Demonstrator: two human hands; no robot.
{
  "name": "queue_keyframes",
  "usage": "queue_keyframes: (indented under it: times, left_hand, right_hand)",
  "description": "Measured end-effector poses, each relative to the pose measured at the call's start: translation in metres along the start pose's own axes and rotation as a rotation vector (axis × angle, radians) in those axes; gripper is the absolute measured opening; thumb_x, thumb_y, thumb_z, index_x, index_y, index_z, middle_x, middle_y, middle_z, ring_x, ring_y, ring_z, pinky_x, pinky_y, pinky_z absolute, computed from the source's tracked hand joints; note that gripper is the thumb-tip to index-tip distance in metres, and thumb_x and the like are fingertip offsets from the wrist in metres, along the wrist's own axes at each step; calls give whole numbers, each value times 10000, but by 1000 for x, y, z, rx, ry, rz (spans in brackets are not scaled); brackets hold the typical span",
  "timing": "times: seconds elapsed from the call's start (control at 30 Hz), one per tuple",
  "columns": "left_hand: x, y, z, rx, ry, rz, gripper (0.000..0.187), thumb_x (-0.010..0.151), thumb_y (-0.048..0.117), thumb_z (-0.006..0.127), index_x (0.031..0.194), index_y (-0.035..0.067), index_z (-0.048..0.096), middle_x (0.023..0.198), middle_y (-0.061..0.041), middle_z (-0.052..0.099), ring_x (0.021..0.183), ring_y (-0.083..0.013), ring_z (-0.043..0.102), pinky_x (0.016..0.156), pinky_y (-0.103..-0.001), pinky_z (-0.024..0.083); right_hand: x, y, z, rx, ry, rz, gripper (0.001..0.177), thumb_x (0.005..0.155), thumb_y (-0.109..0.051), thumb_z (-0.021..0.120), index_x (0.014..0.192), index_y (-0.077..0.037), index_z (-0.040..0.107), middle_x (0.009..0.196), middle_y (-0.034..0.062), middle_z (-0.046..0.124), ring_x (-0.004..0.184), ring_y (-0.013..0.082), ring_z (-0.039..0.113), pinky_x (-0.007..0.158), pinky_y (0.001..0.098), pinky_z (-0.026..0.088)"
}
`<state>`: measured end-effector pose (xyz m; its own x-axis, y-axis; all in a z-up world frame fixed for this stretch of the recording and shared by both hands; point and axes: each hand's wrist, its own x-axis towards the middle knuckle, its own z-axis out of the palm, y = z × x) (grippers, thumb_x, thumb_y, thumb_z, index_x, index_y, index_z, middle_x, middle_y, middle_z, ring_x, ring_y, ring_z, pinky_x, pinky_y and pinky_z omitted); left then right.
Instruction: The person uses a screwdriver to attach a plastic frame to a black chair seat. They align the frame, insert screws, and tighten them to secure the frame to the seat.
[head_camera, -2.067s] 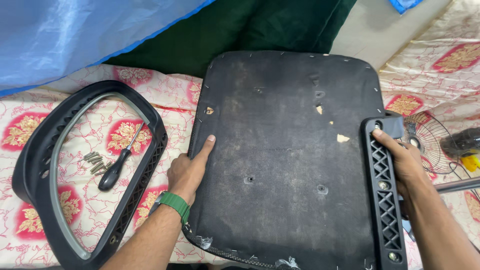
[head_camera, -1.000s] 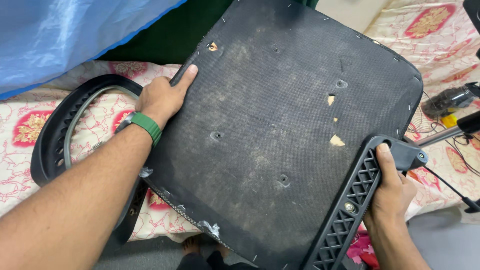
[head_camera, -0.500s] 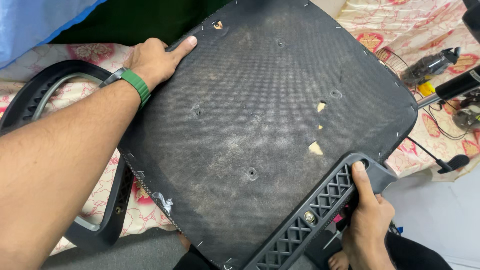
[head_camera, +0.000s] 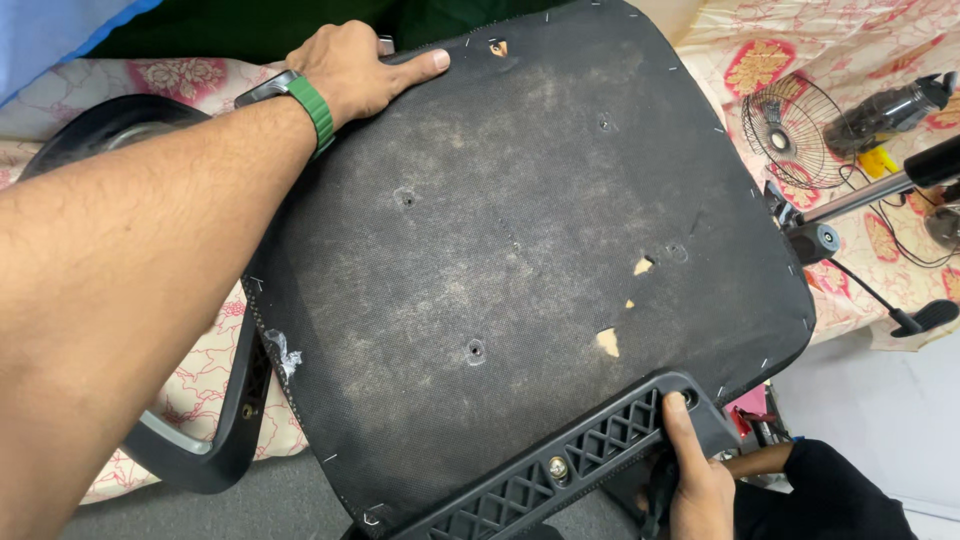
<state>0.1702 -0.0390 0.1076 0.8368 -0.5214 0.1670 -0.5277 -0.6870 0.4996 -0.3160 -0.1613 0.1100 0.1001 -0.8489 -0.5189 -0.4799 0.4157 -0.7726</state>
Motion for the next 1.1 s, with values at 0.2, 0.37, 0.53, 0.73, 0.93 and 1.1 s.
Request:
queue_keyframes:
  times: [0.2, 0.37, 0.53, 0.73, 0.93, 1.1]
  left_hand:
    - [0, -15, 10, 78, -136, -58, 899, 884, 889, 511, 924, 33, 784, 851, -200, 729, 837, -379, 706, 770, -528, 534]
    - [6, -21, 29, 110, -162, -85, 934, 912, 887, 440, 878, 17, 780, 833, -189, 730, 827, -366, 702, 762, -528, 521]
    - [17, -8, 44, 111, -228, -136, 961, 918, 892, 345, 992, 33, 769, 862, -193, 743, 862, -344, 713, 810, -514, 507]
    - [32, 4, 74, 210, -344, -187, 1047, 892, 926, 328, 1066, -9, 767, 1005, -237, 720, 1007, -388, 690, 885, -526, 510]
    - [40, -6, 103, 194, -393, -200, 1051, 911, 915, 360, 1072, -50, 746, 1044, -298, 704, 1033, -434, 670, 924, -555, 499]
    - [44, -8, 117, 195, -462, -240, 1023, 919, 897, 335, 1057, -26, 755, 1039, -296, 714, 1043, -424, 683, 930, -572, 505]
  right_hand:
    - [20, 3, -5, 322, -233, 145, 470, 955, -556, 560, 1067, -110, 661, 788, 60, 664, 605, 164, 563, 388, 326, 327]
    - [53, 2, -17, 314, -334, 209, 565, 966, -588, 446, 1015, -52, 620, 742, 129, 626, 616, 276, 604, 397, 332, 331]
    - [107, 13, -35, 407, -680, 294, 602, 973, -560, 443, 1052, -1, 654, 669, 173, 617, 467, 214, 519, 393, 310, 382]
    - [165, 28, -50, 387, -1082, 495, 845, 1093, -660, 415, 1072, 173, 557, 717, 189, 590, 601, 271, 570, 518, 337, 438]
    - [171, 24, -34, 229, -751, 482, 723, 973, -579, 416, 878, 117, 589, 581, 185, 588, 424, 221, 526, 369, 299, 409]
    - [167, 9, -13, 243, -734, 704, 621, 934, -561, 461, 1009, 42, 591, 727, 143, 621, 450, 180, 507, 378, 278, 411]
